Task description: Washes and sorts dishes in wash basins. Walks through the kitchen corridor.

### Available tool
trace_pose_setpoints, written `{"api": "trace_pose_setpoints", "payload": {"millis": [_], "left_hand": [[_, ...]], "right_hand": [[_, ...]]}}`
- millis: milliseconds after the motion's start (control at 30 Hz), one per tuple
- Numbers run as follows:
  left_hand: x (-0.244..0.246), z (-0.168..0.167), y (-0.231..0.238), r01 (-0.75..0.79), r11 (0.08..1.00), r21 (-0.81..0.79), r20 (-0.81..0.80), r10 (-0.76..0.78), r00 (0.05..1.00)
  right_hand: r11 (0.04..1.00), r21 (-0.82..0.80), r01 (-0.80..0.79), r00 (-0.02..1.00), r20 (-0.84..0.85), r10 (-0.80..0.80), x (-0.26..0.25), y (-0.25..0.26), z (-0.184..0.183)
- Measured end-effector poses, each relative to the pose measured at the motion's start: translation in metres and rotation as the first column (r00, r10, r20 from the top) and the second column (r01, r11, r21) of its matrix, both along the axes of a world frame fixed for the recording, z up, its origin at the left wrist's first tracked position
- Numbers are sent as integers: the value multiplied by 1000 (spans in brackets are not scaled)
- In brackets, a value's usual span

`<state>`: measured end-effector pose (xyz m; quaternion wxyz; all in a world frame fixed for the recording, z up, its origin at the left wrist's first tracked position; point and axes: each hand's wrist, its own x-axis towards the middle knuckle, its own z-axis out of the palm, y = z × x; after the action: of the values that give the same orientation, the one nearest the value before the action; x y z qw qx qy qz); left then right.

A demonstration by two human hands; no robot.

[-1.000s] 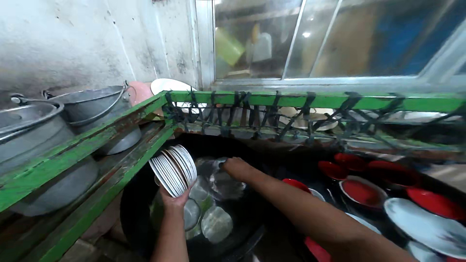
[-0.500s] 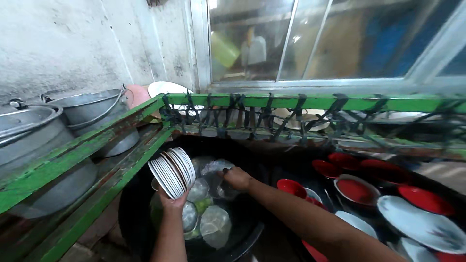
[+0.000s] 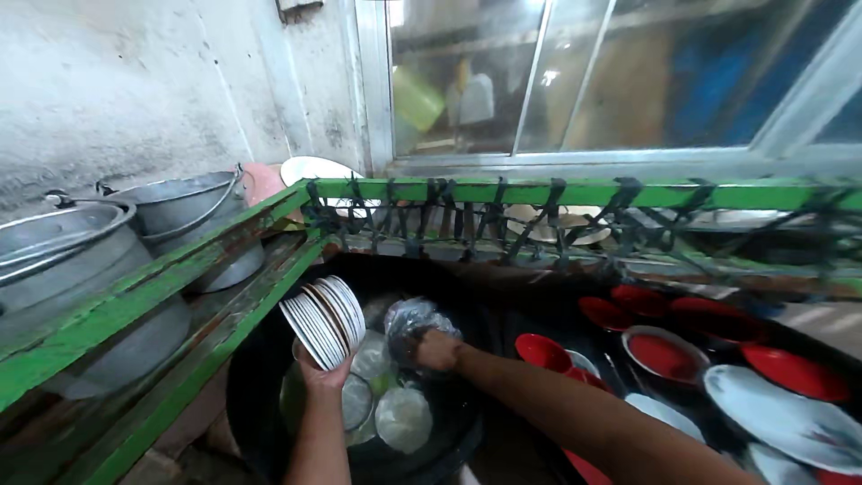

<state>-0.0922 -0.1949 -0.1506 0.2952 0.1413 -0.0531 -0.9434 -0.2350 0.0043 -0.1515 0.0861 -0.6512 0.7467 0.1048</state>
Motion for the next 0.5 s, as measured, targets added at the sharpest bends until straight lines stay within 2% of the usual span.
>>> {"api": "trace_pose_setpoints", "payload": {"millis": [100, 200, 400, 500], "left_hand": [[1, 0, -2, -7, 1000, -4, 6, 7, 1000], [-1, 0, -2, -4, 1000, -25, -5, 4, 1000], [-1, 0, -2, -9, 1000, -14, -4, 9, 1000], [0, 3, 2, -6, 999, -47, 18, 7, 1000]], "right_hand": [[1000, 20, -17, 1000, -9, 18, -7, 5, 0], [996, -87, 17, 999, 50, -13, -18, 12, 1], [937, -95, 335, 935, 155, -318, -7, 15, 51], [893, -153, 423, 899, 197, -392, -10, 15, 69]]}}
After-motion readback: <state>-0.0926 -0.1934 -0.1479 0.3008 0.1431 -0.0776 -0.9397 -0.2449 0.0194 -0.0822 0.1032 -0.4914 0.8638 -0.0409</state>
